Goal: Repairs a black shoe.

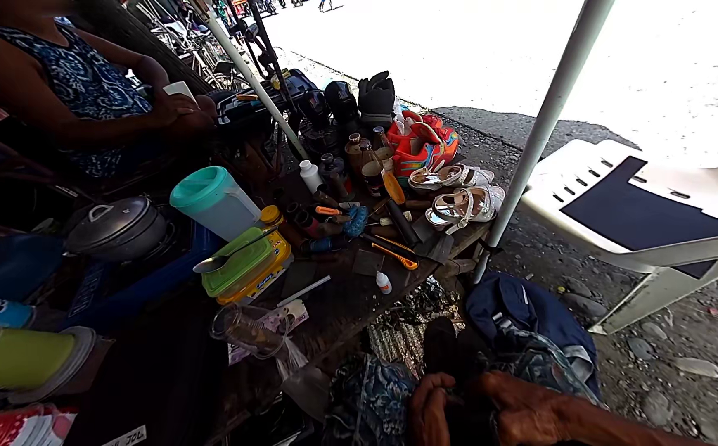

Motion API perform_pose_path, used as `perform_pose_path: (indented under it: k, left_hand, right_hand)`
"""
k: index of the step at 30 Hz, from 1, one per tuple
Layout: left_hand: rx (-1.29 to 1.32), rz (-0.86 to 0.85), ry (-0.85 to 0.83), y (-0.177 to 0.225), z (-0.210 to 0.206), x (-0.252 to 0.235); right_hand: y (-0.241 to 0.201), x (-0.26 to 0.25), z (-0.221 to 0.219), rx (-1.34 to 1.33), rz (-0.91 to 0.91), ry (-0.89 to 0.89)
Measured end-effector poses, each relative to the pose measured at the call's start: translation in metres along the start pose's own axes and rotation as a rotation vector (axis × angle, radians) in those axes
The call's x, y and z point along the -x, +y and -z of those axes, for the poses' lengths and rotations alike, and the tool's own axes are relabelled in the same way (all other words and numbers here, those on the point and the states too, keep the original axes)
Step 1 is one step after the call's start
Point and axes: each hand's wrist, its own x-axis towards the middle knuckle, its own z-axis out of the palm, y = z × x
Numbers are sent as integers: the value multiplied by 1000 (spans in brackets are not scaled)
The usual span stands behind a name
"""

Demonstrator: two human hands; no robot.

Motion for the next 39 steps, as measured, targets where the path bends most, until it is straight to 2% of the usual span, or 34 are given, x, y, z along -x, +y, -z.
perform_pose_path:
  k: [39]
  left_hand:
    - [-4, 6, -2, 0, -1, -2]
  right_hand:
    - [3, -1, 1, -14, 2, -3]
